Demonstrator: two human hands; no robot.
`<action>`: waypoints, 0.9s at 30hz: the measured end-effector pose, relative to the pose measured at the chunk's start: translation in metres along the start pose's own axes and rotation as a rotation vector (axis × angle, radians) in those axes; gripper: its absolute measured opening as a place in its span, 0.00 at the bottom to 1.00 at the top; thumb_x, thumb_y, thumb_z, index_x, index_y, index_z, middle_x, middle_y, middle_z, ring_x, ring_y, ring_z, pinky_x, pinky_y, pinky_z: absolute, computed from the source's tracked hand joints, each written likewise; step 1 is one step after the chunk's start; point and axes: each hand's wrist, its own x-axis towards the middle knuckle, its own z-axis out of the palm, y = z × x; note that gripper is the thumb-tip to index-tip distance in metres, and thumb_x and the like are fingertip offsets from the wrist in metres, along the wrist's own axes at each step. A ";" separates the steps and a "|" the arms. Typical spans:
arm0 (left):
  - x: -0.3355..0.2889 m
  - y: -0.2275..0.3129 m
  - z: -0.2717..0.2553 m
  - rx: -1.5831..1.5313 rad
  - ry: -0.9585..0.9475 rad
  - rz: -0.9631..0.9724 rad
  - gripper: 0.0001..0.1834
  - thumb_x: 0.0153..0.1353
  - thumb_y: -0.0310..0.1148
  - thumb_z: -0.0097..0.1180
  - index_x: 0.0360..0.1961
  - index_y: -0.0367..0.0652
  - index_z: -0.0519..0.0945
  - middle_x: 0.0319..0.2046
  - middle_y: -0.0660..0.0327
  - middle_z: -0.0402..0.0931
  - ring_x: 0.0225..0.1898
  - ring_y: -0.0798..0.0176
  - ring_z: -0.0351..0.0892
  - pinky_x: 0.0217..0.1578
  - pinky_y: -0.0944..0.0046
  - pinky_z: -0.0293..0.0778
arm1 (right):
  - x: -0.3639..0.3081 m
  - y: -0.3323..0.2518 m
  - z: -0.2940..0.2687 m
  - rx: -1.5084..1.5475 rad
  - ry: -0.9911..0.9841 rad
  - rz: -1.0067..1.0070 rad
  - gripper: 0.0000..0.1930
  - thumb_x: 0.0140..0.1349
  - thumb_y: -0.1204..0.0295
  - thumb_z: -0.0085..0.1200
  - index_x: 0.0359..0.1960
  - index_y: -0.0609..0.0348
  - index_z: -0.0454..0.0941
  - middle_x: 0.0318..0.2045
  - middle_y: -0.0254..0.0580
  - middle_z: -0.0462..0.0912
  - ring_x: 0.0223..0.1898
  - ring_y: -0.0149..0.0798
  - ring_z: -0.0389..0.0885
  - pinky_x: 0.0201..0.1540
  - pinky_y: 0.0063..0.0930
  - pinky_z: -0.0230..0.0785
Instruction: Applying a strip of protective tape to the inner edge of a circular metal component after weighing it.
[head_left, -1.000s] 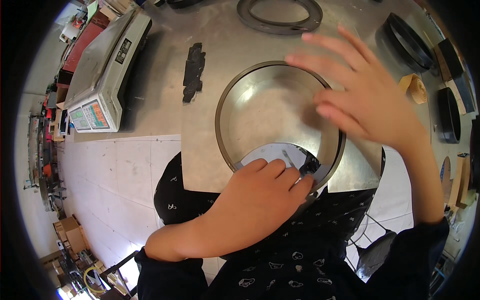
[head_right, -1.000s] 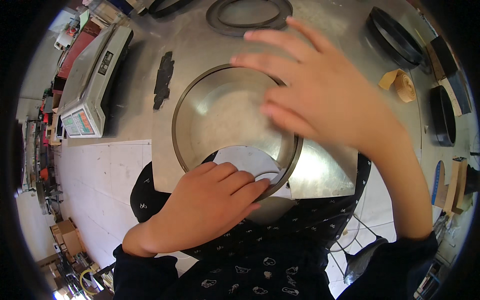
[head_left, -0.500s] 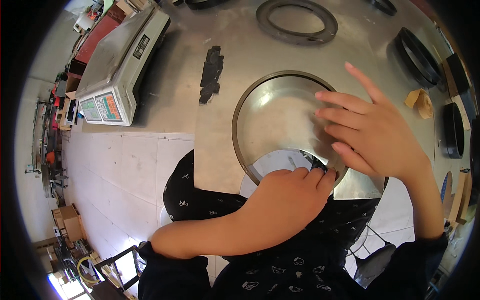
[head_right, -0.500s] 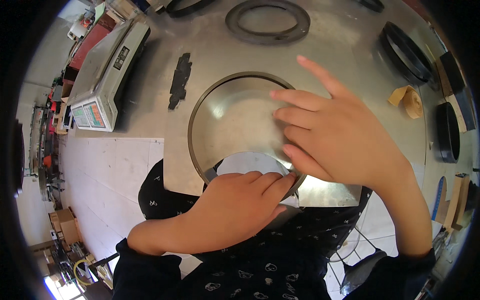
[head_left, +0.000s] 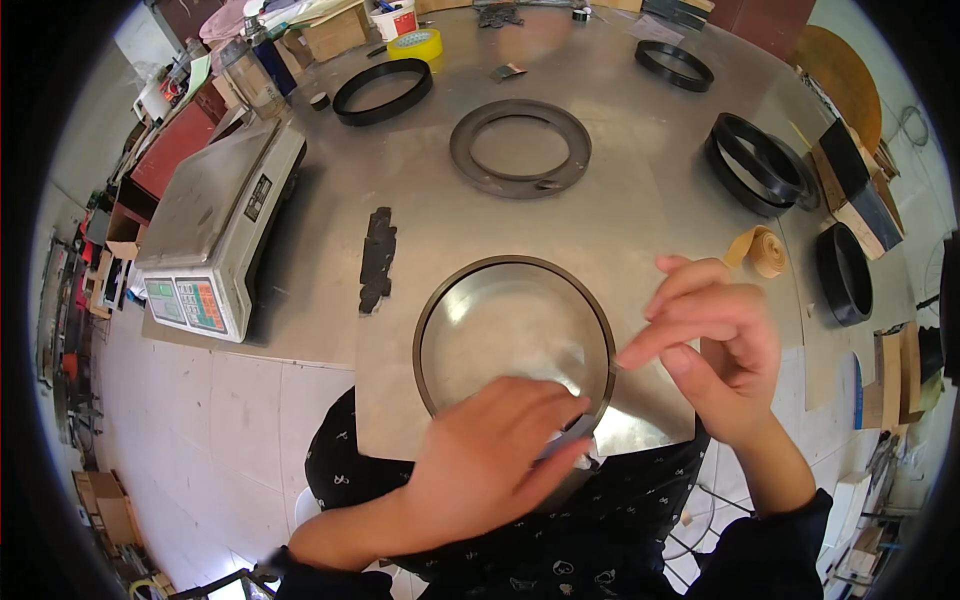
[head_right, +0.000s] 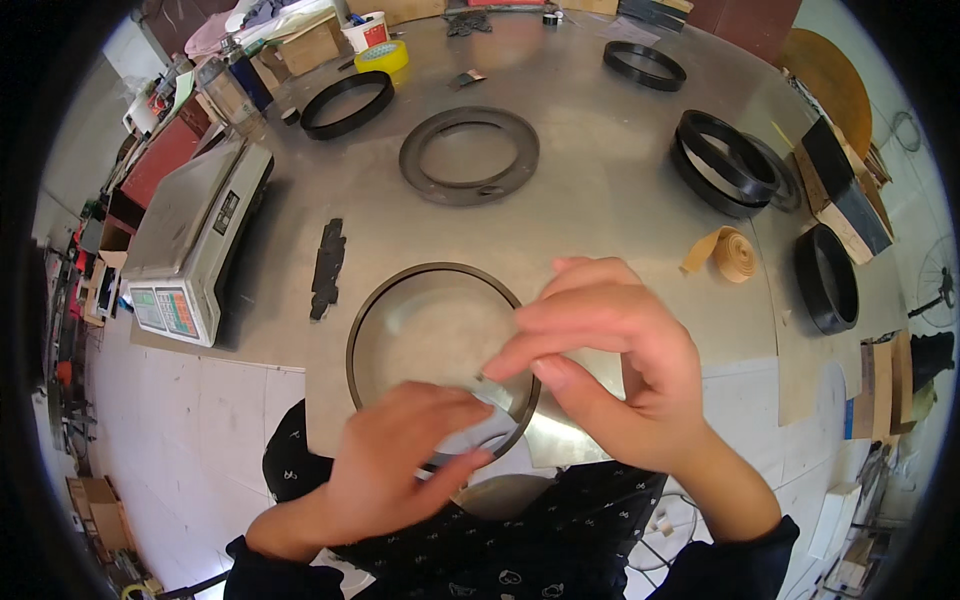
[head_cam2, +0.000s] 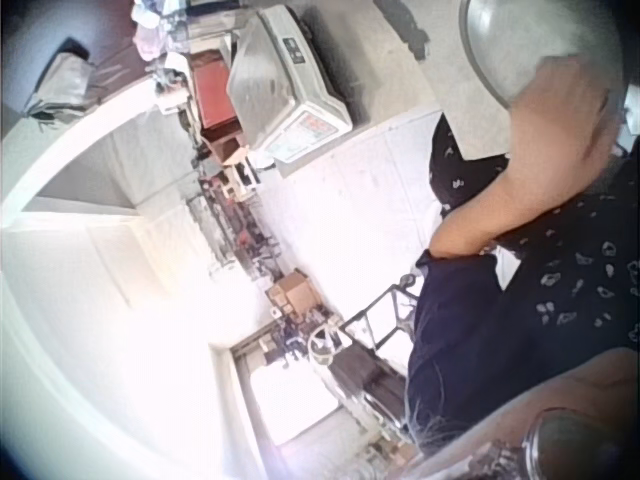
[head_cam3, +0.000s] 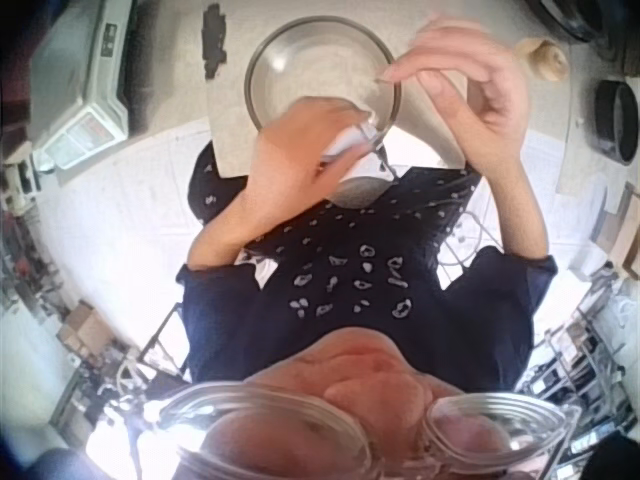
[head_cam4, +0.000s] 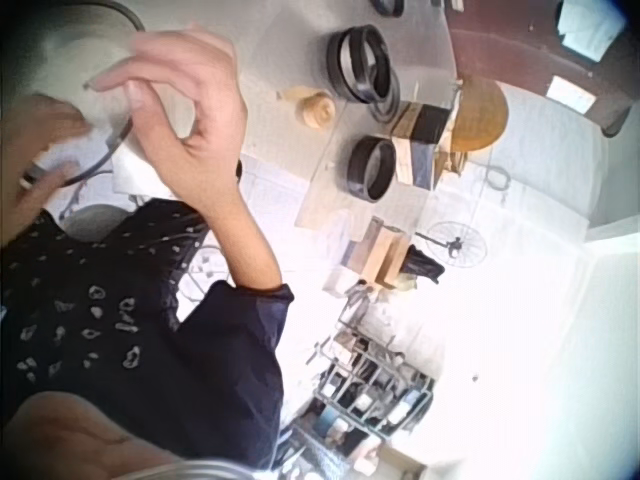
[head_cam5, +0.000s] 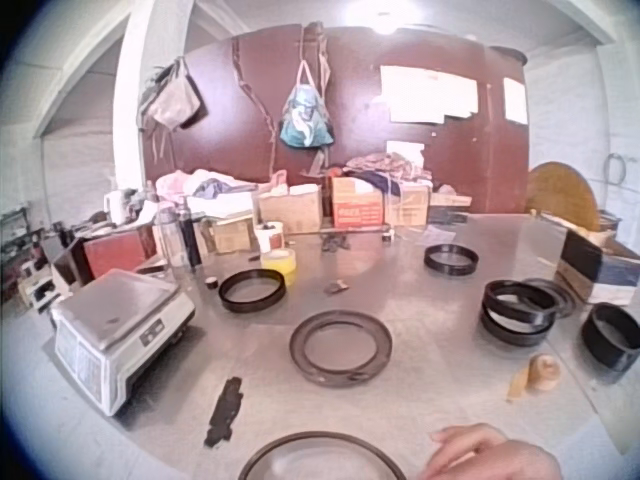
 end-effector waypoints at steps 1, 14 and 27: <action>0.000 -0.001 -0.005 -0.117 0.070 -0.051 0.18 0.58 0.26 0.67 0.49 0.38 0.81 0.43 0.54 0.81 0.37 0.59 0.82 0.33 0.65 0.78 | -0.002 -0.001 0.003 0.102 0.017 -0.029 0.22 0.64 0.82 0.56 0.59 0.63 0.67 0.40 0.40 0.89 0.44 0.31 0.77 0.62 0.40 0.60; 0.034 0.042 -0.033 -0.162 0.305 0.239 0.25 0.46 0.23 0.77 0.47 0.36 0.82 0.41 0.52 0.80 0.35 0.62 0.81 0.30 0.68 0.77 | -0.015 -0.043 0.020 0.589 0.195 0.245 0.25 0.70 0.71 0.56 0.64 0.61 0.61 0.35 0.42 0.88 0.40 0.31 0.80 0.61 0.34 0.58; 0.022 0.055 -0.036 -0.295 0.382 0.057 0.08 0.65 0.31 0.63 0.38 0.36 0.82 0.33 0.53 0.80 0.28 0.63 0.79 0.32 0.67 0.76 | -0.030 -0.055 0.012 0.603 0.265 0.354 0.25 0.65 0.69 0.59 0.60 0.62 0.64 0.33 0.41 0.85 0.38 0.31 0.76 0.57 0.36 0.63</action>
